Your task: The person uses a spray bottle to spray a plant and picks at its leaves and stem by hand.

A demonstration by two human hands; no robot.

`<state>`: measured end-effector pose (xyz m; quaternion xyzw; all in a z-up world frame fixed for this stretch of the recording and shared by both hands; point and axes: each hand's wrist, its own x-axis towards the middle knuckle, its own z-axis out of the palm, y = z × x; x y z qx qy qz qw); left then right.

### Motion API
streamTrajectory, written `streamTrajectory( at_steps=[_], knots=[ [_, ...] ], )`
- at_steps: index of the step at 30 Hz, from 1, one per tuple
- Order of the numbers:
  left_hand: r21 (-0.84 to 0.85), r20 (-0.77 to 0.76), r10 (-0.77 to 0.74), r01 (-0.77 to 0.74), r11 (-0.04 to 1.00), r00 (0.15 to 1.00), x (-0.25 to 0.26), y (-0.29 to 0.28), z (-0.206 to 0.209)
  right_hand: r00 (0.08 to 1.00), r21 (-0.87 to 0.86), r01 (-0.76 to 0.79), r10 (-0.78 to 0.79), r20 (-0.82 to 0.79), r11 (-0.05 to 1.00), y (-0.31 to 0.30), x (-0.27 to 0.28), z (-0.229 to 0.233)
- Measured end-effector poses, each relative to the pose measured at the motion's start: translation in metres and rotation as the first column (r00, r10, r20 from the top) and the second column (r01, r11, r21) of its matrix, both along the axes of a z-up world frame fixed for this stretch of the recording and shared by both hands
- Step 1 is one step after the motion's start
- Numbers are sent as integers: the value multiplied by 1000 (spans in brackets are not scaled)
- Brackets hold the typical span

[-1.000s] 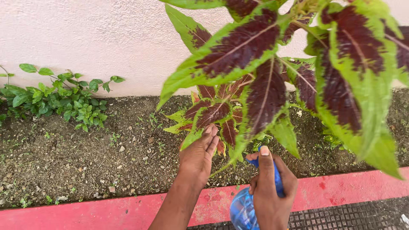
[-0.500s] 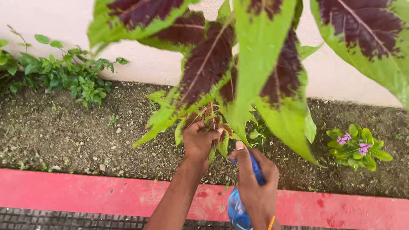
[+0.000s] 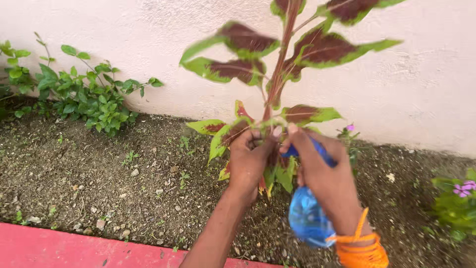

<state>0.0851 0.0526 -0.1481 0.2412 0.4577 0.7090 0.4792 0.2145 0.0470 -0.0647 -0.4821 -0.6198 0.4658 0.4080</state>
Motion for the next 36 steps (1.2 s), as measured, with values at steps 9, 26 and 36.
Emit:
streamTrajectory(
  at_steps=[9,26,36],
  knots=[
    [216,-44,87,-76,974,995,-16,48,-21,998,179,-39,48,-50,983,32,-8,-4],
    [195,-81,-203,215,957,976,-41,28,20,967,204,-120,68,245,971,20,20,56],
    [236,-142,-59,91,967,988,-38,44,5,941,89,-137,101,322,987,20,21,48]
  ],
)
